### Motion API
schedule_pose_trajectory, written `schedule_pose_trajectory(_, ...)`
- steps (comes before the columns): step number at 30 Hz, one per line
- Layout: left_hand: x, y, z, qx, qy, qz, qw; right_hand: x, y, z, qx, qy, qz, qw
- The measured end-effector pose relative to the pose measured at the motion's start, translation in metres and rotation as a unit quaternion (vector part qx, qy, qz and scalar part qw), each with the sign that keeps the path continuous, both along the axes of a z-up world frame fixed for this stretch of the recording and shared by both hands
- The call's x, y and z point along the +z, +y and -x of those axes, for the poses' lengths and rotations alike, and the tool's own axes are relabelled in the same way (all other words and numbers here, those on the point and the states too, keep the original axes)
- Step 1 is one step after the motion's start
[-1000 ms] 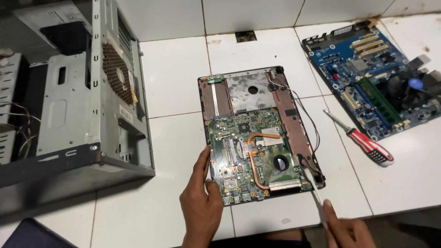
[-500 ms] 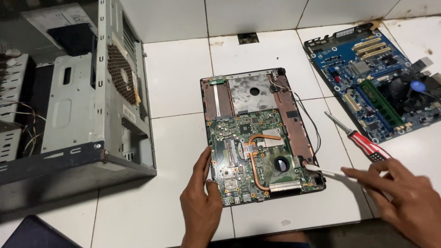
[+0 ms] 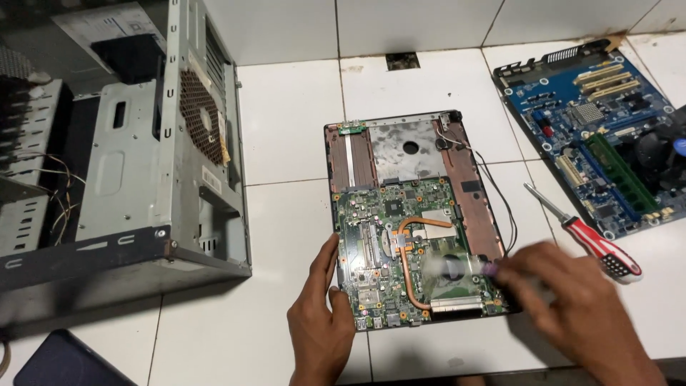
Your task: The person cleans the surface of a disassembled laptop motherboard using a toothbrush. The person scrubs various components, including the copper heat pipes and the green circuit board, while the laptop remains open on a tiled floor.
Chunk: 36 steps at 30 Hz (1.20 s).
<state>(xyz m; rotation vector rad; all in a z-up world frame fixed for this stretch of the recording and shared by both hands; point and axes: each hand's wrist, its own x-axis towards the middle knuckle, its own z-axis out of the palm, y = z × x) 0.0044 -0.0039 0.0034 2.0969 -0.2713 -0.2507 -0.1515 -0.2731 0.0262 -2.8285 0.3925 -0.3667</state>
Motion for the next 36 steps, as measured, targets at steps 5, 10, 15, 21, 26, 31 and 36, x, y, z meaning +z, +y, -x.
schedule_pose_trajectory(5,-0.003,0.003,-0.001,-0.002,-0.018,0.004,1.0,0.004,0.012,-0.008,0.045,-0.033,-0.091,0.994)
schedule_pose_trajectory(10,-0.003,0.002,0.0,0.003,-0.013,0.005,1.0,-0.002,0.018,-0.008,-0.021,-0.033,-0.03,0.999)
schedule_pose_trajectory(15,-0.003,0.003,0.0,-0.008,-0.014,0.019,1.0,0.005,0.027,-0.015,-0.054,-0.047,0.006,0.997)
schedule_pose_trajectory(21,-0.005,0.005,0.001,-0.015,-0.021,0.045,0.999,0.014,0.015,-0.007,-0.002,-0.02,-0.067,0.998)
schedule_pose_trajectory(26,-0.008,0.005,0.0,-0.026,-0.047,0.049,0.997,0.013,0.009,-0.01,0.03,0.04,-0.083,0.995)
schedule_pose_trajectory(31,-0.008,0.005,0.001,-0.026,-0.051,0.056,0.997,0.027,0.01,-0.021,0.072,0.011,-0.16,0.984)
schedule_pose_trajectory(36,-0.008,0.006,-0.001,-0.02,-0.034,0.026,0.999,0.01,0.05,0.003,-0.056,0.017,0.01,0.998)
